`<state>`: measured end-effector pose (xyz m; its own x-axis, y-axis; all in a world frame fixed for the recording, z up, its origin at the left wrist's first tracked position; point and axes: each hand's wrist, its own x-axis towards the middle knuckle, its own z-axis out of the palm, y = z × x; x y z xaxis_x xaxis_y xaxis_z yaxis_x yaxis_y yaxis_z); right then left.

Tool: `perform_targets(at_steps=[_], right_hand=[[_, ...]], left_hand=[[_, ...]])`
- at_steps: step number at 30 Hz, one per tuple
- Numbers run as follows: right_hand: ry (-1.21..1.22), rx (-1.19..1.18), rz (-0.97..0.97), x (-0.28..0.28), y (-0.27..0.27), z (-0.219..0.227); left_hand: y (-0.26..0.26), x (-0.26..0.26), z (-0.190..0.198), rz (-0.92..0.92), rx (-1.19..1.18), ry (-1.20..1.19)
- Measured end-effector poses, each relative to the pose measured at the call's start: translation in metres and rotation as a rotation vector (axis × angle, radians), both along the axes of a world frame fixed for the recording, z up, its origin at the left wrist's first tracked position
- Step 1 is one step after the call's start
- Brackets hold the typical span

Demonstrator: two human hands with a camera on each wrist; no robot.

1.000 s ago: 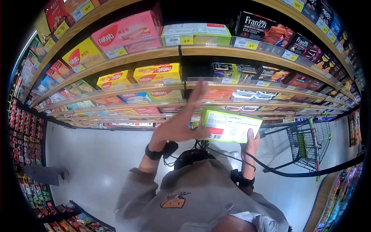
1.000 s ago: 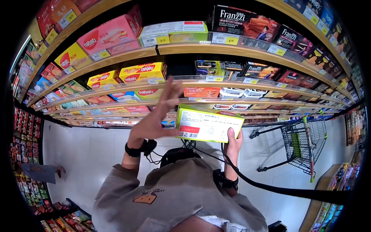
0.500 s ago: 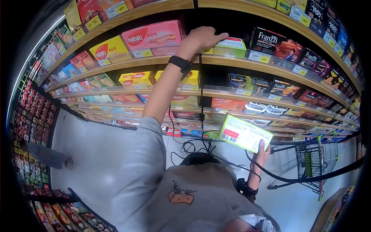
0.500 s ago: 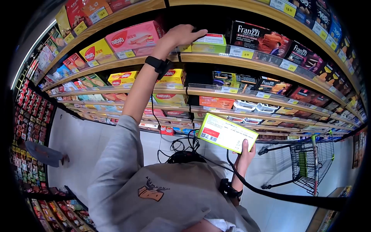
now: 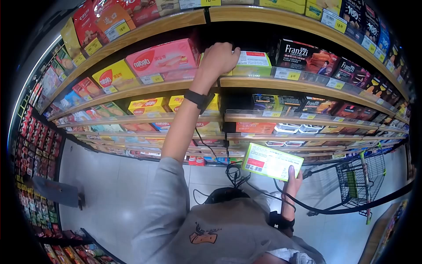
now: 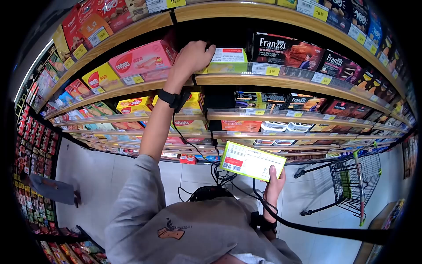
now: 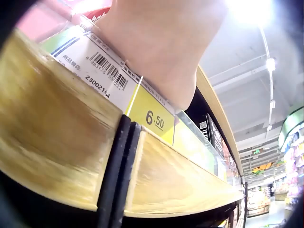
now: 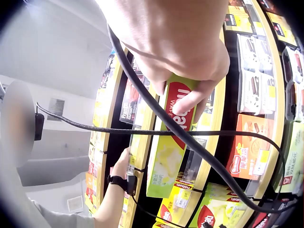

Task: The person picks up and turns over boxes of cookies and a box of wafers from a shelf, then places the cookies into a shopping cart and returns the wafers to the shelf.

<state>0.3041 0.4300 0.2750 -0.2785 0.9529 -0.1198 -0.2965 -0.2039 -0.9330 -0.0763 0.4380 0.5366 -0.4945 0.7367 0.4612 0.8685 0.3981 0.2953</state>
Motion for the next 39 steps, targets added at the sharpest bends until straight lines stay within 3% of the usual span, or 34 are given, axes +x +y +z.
perform_targets(at_steps=[15,18,20,23,25,29,30,31,33,34,36,39], right_hand=[[-0.037,0.045,-0.016,-0.006,0.004,-0.013],[-0.052,0.068,-0.104,-0.009,0.005,-0.017],[-0.048,0.069,-0.118,-0.017,0.007,-0.019],[-0.039,0.096,-0.108,-0.014,0.006,-0.01],[0.032,-0.019,-0.078,-0.016,0.011,-0.009],[0.192,-0.11,-0.02,-0.029,0.015,0.001],[0.241,-0.165,0.016,-0.026,0.026,-0.012],[0.29,-0.221,0.045,-0.025,0.037,-0.023],[0.153,-0.071,-0.094,-0.056,-0.015,0.031],[0.25,-0.375,0.022,-0.06,-0.011,0.04],[0.27,-0.356,0.117,-0.068,-0.018,0.043],[0.275,-0.291,0.194,-0.074,-0.026,0.047]], left_hand=[[0.002,-0.006,-0.006,-0.051,0.039,-0.015],[0.009,-0.017,-0.014,-0.045,0.005,0.0],[0.003,-0.014,-0.013,-0.076,0.111,0.054],[-0.003,-0.001,-0.017,-0.328,0.488,0.369],[-0.018,0.022,-0.023,-0.63,0.58,0.245],[-0.068,0.069,-0.048,-1.073,0.413,0.002],[-0.077,0.074,-0.056,-1.099,0.248,-0.033],[-0.066,0.069,-0.078,-1.21,0.199,-0.05],[-0.062,0.076,-0.098,-1.341,0.111,-0.108],[-0.069,0.084,-0.1,-1.355,0.087,-0.145],[-0.073,0.087,-0.107,-1.331,0.029,-0.156],[-0.048,0.106,-0.159,-1.604,0.102,-0.247]])
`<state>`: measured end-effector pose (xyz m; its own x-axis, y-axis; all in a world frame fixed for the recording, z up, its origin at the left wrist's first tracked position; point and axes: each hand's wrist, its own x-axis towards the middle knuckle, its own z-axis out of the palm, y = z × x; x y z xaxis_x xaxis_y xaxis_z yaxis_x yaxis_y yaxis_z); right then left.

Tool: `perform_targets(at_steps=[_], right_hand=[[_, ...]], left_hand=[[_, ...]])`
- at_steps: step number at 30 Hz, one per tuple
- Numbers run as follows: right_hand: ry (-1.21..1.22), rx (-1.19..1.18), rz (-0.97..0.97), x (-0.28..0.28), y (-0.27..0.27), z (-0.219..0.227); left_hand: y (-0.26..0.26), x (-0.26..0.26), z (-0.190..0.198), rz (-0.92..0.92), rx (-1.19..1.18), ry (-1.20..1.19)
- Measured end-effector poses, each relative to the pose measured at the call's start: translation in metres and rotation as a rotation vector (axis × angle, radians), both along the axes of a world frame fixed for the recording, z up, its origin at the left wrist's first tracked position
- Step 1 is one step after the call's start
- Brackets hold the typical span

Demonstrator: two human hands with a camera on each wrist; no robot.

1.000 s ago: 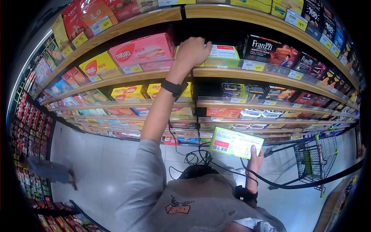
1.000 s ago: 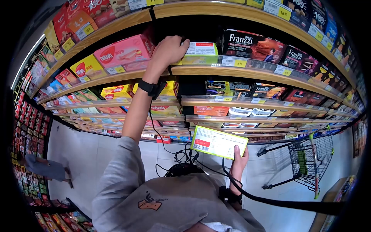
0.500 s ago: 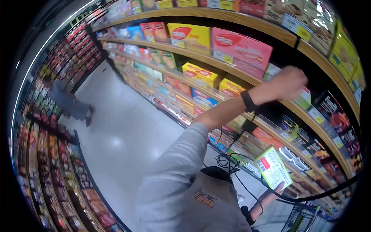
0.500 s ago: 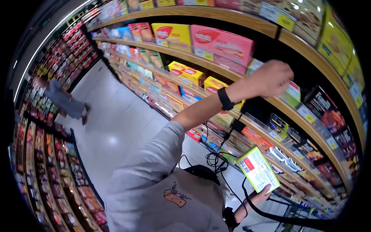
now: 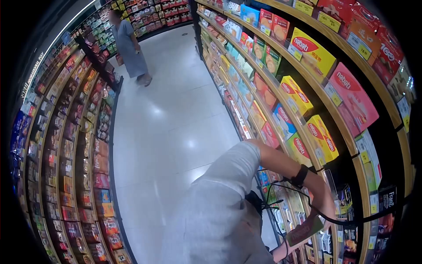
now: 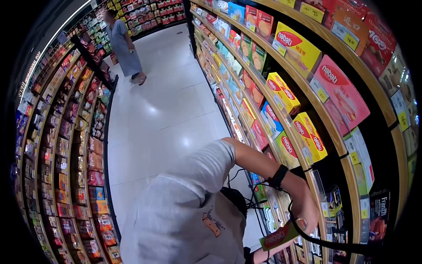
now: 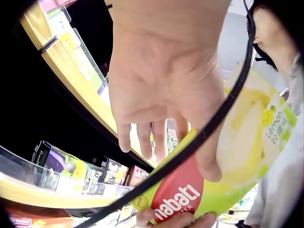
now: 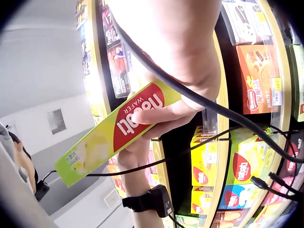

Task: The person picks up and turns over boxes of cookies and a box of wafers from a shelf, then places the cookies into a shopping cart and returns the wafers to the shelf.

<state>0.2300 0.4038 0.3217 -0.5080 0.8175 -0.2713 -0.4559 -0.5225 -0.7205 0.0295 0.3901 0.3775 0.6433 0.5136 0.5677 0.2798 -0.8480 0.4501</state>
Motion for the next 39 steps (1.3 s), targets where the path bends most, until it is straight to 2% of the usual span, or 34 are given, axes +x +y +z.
perform_targets(at_steps=[1,2,4,5,6,7,9,10,11,12,13,14,17,19,22,26,30,34,39], right_hand=[[0.007,0.016,0.017,-0.001,-0.002,0.001],[0.014,0.031,0.041,-0.001,-0.003,0.001],[0.044,0.065,0.078,-0.002,-0.004,0.002],[0.057,0.083,0.079,0.002,-0.006,0.002],[0.069,0.099,0.076,0.005,-0.009,0.004],[0.08,0.119,0.069,0.005,-0.016,0.009],[0.097,0.145,0.037,0.007,-0.023,0.026],[0.313,0.012,0.334,0.046,0.037,-0.066],[0.211,0.027,0.302,0.053,0.031,-0.056],[0.106,0.039,0.277,0.051,0.031,-0.04],[0.119,-0.004,0.266,0.055,0.035,-0.037],[0.131,-0.043,0.265,0.063,0.038,-0.036],[0.145,-0.129,0.16,0.081,0.037,-0.048],[0.153,-0.097,0.176,0.092,0.034,-0.051],[0.207,-0.065,0.182,0.099,0.037,-0.056],[0.225,-0.042,0.161,0.103,0.039,-0.056],[0.258,-0.028,0.192,0.107,0.038,-0.055],[0.232,-0.066,0.202,0.108,0.037,-0.059],[0.245,-0.098,0.225,0.106,0.038,-0.06]], left_hand=[[-0.027,0.006,0.031,0.108,-0.126,0.163],[-0.028,0.009,0.031,0.11,-0.16,0.216],[-0.027,0.014,0.02,0.058,-0.148,0.047],[-0.027,0.015,0.021,0.035,-0.055,0.02],[-0.009,0.016,-0.002,0.032,-0.054,0.064],[-0.028,0.017,0.031,0.059,-0.062,0.063],[-0.053,0.017,0.074,0.257,0.082,0.004],[-0.062,0.014,0.097,0.44,0.149,0.11],[-0.066,0.011,0.112,0.562,0.296,0.169],[-0.063,0.001,0.121,0.62,0.309,0.185],[-0.071,-0.002,0.147,0.765,0.322,0.399],[-0.075,-0.008,0.158,0.84,0.439,0.262],[-0.066,-0.038,0.189,1.063,0.642,0.439],[-0.064,-0.046,0.211,1.192,0.634,0.508],[-0.046,-0.061,0.223,1.29,0.764,0.561],[-0.028,-0.067,0.222,1.309,0.766,0.602],[-0.019,-0.073,0.211,1.278,0.707,0.608],[-0.005,-0.091,0.197,1.274,0.548,0.594],[0.009,-0.116,0.201,1.339,0.364,0.615]])
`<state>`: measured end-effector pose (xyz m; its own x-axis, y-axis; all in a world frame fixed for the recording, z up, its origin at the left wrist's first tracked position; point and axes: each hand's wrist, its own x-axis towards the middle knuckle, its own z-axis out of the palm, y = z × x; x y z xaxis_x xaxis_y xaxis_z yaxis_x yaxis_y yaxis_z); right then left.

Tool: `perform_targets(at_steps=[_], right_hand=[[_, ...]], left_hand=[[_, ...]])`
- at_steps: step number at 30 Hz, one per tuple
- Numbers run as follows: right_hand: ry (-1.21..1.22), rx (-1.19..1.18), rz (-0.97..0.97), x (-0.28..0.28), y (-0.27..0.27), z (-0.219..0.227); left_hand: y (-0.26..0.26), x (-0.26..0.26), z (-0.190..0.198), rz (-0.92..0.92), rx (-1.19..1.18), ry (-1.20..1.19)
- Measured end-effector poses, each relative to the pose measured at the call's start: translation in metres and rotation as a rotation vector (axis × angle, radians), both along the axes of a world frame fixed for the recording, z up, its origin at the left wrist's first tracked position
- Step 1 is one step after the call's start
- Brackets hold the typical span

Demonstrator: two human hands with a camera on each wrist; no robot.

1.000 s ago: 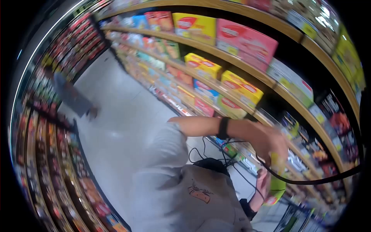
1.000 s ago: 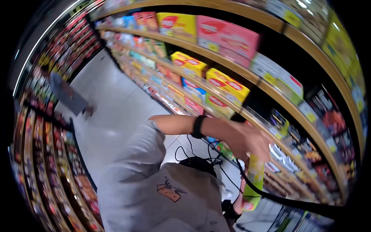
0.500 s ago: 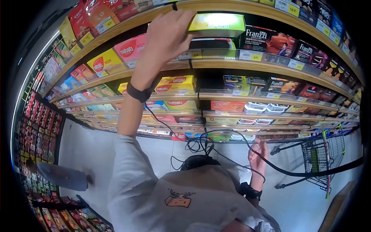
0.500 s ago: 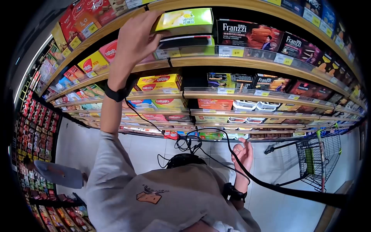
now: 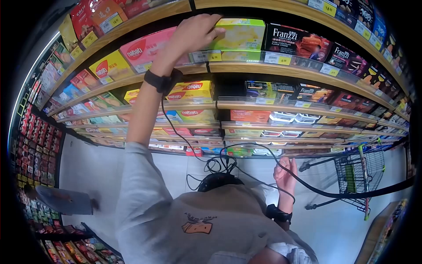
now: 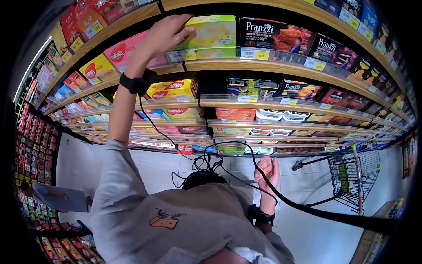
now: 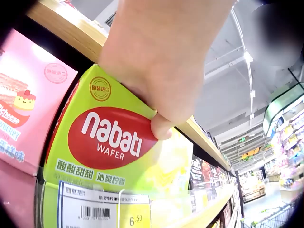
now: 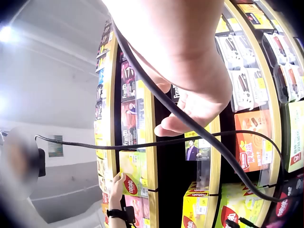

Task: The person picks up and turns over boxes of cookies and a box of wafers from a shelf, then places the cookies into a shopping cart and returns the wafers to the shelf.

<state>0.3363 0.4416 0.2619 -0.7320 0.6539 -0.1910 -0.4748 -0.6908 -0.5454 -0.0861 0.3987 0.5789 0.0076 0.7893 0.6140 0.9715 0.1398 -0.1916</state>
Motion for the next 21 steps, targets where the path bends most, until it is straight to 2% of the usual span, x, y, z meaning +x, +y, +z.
perform_targets(at_steps=[1,4,7,13,17,19,21], right_hand=[[-0.008,0.009,0.002,-0.001,-0.001,0.002],[-0.041,0.022,-0.005,-0.005,-0.004,0.005],[-0.071,0.035,-0.006,-0.008,-0.007,0.006],[-0.017,0.01,0.032,-0.007,-0.003,-0.003],[0.013,-0.019,0.043,-0.01,0.002,-0.008],[0.024,0.005,0.055,-0.012,0.003,-0.011],[0.004,0.023,0.062,-0.013,0.003,-0.008]], left_hand=[[0.003,-0.004,0.003,-0.003,0.007,-0.007],[0.011,-0.011,0.014,0.105,-0.232,-0.246],[0.007,-0.004,0.018,0.164,-0.258,-0.278],[0.01,-0.009,0.018,0.079,-0.27,-0.212],[0.017,0.025,0.017,0.01,-0.221,-0.092],[0.035,0.039,0.008,-0.215,-0.103,0.021],[0.057,0.056,0.0,-0.35,0.004,0.154]])
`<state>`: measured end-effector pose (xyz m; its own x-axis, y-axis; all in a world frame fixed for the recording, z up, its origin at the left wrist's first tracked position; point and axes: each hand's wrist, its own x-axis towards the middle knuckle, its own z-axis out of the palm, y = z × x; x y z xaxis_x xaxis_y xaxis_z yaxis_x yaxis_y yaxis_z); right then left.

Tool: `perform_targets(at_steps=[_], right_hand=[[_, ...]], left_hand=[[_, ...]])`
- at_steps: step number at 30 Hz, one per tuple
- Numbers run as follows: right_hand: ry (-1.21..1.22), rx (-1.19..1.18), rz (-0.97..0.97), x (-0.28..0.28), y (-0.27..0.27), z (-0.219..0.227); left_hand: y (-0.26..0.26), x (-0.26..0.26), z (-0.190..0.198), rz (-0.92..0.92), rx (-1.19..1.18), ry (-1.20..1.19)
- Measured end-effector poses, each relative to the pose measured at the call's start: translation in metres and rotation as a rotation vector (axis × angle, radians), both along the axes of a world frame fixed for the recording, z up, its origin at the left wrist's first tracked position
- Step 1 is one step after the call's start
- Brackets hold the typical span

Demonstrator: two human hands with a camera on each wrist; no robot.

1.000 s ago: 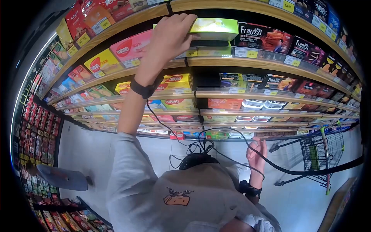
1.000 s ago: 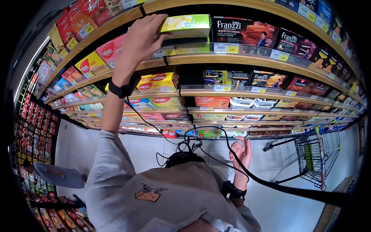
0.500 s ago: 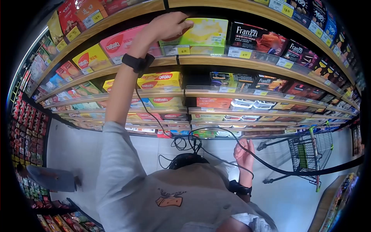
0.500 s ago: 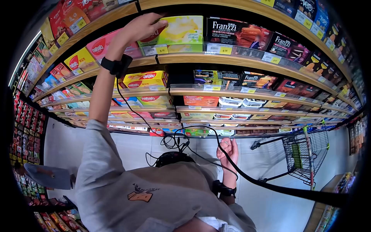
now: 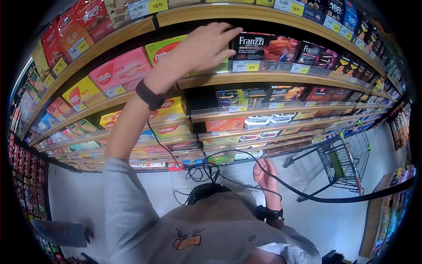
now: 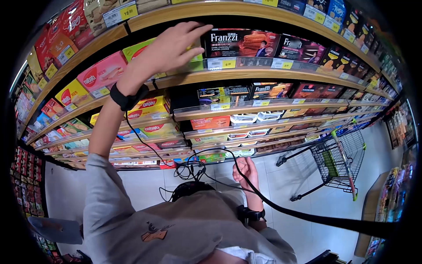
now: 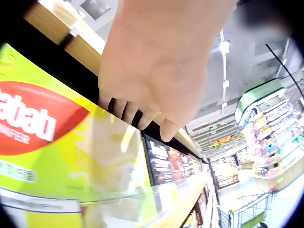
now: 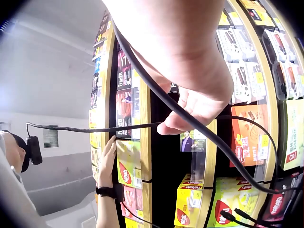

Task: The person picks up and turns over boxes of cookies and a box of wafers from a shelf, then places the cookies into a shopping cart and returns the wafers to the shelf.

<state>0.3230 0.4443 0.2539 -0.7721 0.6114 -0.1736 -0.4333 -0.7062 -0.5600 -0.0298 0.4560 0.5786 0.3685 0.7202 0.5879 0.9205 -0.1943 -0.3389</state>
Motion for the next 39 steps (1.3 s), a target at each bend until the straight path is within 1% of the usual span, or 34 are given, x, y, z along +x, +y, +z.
perform_targets(at_steps=[2,4,5,7,8,9,10,12,14,16,18,20,21,25,26,27,30,31,35,39], right_hand=[[0.026,0.033,0.006,-0.001,0.0,0.003],[0.006,0.01,-0.003,0.002,0.001,0.003],[-0.007,0.023,-0.015,0.004,0.001,0.004],[-0.01,0.048,-0.031,0.008,0.001,0.004],[0.003,0.058,-0.036,0.012,0.001,0.002],[-0.004,0.088,-0.054,0.014,0.0,0.002],[-0.104,0.1,-0.106,0.014,-0.005,0.016],[-0.102,0.083,-0.121,0.021,-0.004,0.012],[-0.074,0.072,-0.136,0.028,-0.003,-0.001],[-0.044,0.057,-0.145,0.032,0.001,-0.012],[-0.049,0.005,-0.139,0.034,0.002,-0.017],[-0.043,0.028,-0.13,0.032,0.004,-0.016],[-0.058,0.032,-0.12,0.03,0.005,-0.013],[-0.057,0.044,-0.064,0.025,0.008,-0.007],[-0.06,0.052,-0.032,0.024,0.009,-0.003],[-0.154,0.065,-0.058,0.02,0.007,0.009],[-0.086,0.078,-0.007,0.023,0.012,0.002],[-0.102,0.11,-0.017,0.022,0.011,0.003],[-0.144,0.108,-0.034,0.023,0.007,0.003],[-0.085,0.156,-0.11,0.021,0.001,0.005]], left_hand=[[0.02,0.021,0.0,-0.03,0.01,0.034],[0.041,0.034,0.001,0.047,0.013,0.072],[0.05,0.044,0.008,0.04,0.019,0.064],[0.067,0.055,0.025,0.194,-0.268,-0.096],[0.082,0.05,0.026,0.11,-0.245,-0.15],[0.096,0.047,0.023,0.175,-0.291,-0.19],[0.105,0.049,0.023,0.239,-0.334,-0.223],[0.115,0.047,0.015,0.243,-0.31,-0.229],[0.115,0.05,0.016,0.251,-0.296,-0.236],[0.117,0.052,0.018,0.345,-0.387,-0.284],[0.118,0.051,0.019,0.355,-0.412,-0.281],[0.118,0.047,0.017,0.322,-0.394,-0.304],[0.118,0.046,0.013,0.276,-0.292,-0.267],[0.101,0.061,0.02,0.306,-0.298,-0.258],[0.1,0.06,0.017,0.271,-0.238,-0.231],[0.1,0.059,0.015,0.237,-0.177,-0.203],[0.097,0.06,0.012,0.192,-0.157,-0.208],[0.095,0.062,0.012,0.195,-0.138,-0.186],[0.09,0.062,0.01,0.181,-0.059,-0.108],[0.088,0.06,0.002,0.154,0.093,-0.029]])
